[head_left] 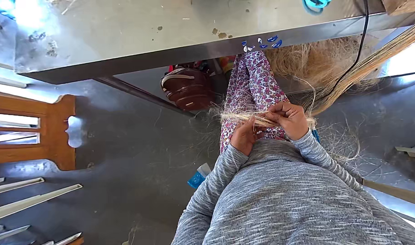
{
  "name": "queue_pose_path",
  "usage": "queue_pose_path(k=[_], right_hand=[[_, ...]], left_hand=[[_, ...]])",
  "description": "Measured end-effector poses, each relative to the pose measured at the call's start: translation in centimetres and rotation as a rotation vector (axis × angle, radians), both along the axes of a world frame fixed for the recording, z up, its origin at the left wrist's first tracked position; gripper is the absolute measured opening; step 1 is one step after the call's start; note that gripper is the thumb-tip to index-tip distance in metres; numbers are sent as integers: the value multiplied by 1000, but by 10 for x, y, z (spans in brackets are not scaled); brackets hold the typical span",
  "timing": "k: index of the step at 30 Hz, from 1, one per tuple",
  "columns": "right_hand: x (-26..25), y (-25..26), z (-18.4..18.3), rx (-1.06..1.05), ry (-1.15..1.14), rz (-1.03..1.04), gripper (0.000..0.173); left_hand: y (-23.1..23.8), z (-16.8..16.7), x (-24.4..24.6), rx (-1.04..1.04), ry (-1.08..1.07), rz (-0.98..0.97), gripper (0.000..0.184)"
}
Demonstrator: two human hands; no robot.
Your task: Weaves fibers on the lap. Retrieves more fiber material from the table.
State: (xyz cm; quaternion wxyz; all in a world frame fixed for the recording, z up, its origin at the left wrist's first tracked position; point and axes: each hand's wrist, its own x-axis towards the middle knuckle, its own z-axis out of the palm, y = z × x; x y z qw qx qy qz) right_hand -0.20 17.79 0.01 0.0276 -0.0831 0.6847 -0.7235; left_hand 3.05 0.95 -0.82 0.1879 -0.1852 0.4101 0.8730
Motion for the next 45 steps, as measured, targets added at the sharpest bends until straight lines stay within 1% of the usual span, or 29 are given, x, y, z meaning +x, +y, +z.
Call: queue_pose_path(k=[2,3,6,10,12,14,16,20,22,25,30,32,36,38,40,43,45], right_hand=[[1,0,-2,16,52,12,12],[1,0,-2,24,61,12,12],[-1,2,-4,20,26,-12,11],[-2,6,-2,15,-44,-18,10],[-3,10,0,22,-62,41,14],[-4,13,0,18,-80,100,24],[-4,12,-2,15,-92,103,26],[-4,10,-3,-3,-90,8,18],[-5,10,-4,-22,-70,-47,17],[-6,11,-6,-28,-44,-93,17],[-6,11,-6,-40,-79,-83,15],[-5,9,-4,-52,-90,-84,15],[-4,8,-3,-33,-110,-73,14],[-3,7,-1,-5,-111,-58,13],[-2,5,-1,5,-99,-46,12],[-1,4,-2,20,-55,-51,14],[-2,5,-4,30,-30,-66,14]], left_hand=[[7,7,-2,-123,-31,82,14],[9,8,-3,-162,-39,100,9],[8,5,-2,-186,-8,106,15],[5,6,2,-201,29,113,13],[4,5,1,-188,25,123,13],[6,4,1,-165,14,146,12],[7,3,0,-114,-4,180,15],[4,1,1,-144,8,135,16],[3,0,2,-167,20,112,15],[5,3,0,-167,-26,147,14],[5,-3,0,-86,16,160,21],[3,-3,0,-95,21,145,24],[3,-3,0,-27,55,131,20],[3,-3,-2,-3,48,112,22],[5,-2,-2,-45,22,113,21],[6,0,-1,-151,8,101,13],[6,0,-1,-181,-8,85,13]])
